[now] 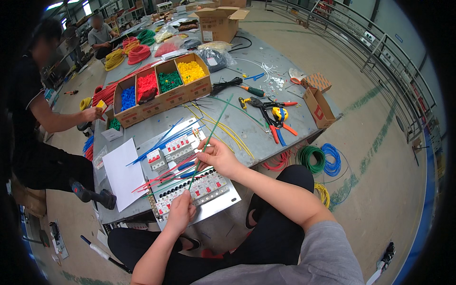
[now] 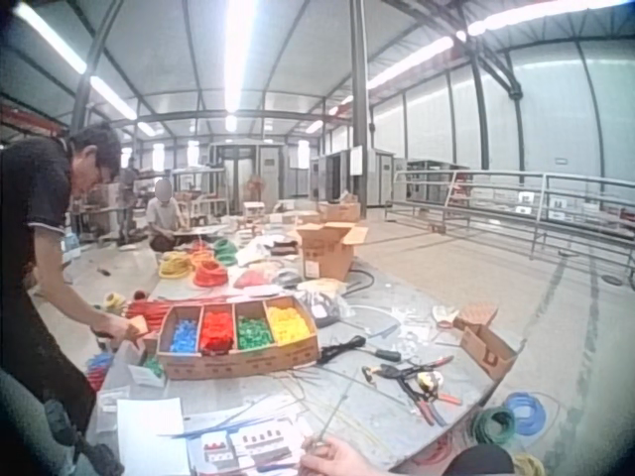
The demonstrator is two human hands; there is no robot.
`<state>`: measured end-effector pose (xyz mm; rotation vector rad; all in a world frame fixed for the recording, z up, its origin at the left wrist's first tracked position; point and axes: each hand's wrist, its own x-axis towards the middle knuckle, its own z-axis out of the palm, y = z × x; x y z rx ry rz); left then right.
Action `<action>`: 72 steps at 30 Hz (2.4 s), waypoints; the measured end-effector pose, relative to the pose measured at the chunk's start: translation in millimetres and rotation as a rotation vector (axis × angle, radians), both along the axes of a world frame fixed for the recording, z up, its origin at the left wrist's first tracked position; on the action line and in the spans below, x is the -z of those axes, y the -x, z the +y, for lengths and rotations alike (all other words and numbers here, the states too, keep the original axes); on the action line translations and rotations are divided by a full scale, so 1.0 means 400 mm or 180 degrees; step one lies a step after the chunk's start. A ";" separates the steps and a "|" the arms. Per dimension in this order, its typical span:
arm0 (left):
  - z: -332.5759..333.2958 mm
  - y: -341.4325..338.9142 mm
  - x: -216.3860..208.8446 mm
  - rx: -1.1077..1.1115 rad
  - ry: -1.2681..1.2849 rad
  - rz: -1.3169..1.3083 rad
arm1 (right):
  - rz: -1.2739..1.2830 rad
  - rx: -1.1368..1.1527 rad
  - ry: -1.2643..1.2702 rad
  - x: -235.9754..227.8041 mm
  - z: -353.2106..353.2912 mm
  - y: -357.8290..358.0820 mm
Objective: The person inserts multiple colored wires into a terminal block mounted on a metal panel. They use wire strippers to cut and prepare the wires, then arrange them into the terminals. The person works at a table with organized bins of wire connectors and tools.
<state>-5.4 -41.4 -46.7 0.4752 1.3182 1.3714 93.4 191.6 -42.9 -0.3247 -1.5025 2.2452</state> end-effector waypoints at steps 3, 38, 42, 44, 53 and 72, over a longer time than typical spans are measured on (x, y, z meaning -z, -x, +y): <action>0.002 0.005 -0.008 0.0042 -0.0048 -0.0023 | -0.0043 -0.0039 0.0105 -0.006 0.008 0.000; 0.025 -0.031 0.030 0.0586 -0.0610 0.0434 | -0.0222 0.0447 0.0378 -0.038 0.098 -0.043; 0.022 -0.017 0.062 0.0249 -0.0458 0.0471 | -0.0486 -0.0156 0.0333 -0.038 0.025 -0.032; 0.025 -0.011 0.062 0.0118 -0.0400 0.0282 | -0.0525 -0.0382 0.0338 -0.037 -0.009 -0.028; 0.033 -0.022 0.059 -0.0225 -0.0432 0.0328 | -0.0199 -0.0217 0.0188 -0.013 -0.036 -0.002; 0.023 -0.027 0.077 -0.0017 -0.0622 0.0660 | 0.0211 -0.0375 0.0619 0.003 -0.025 -0.013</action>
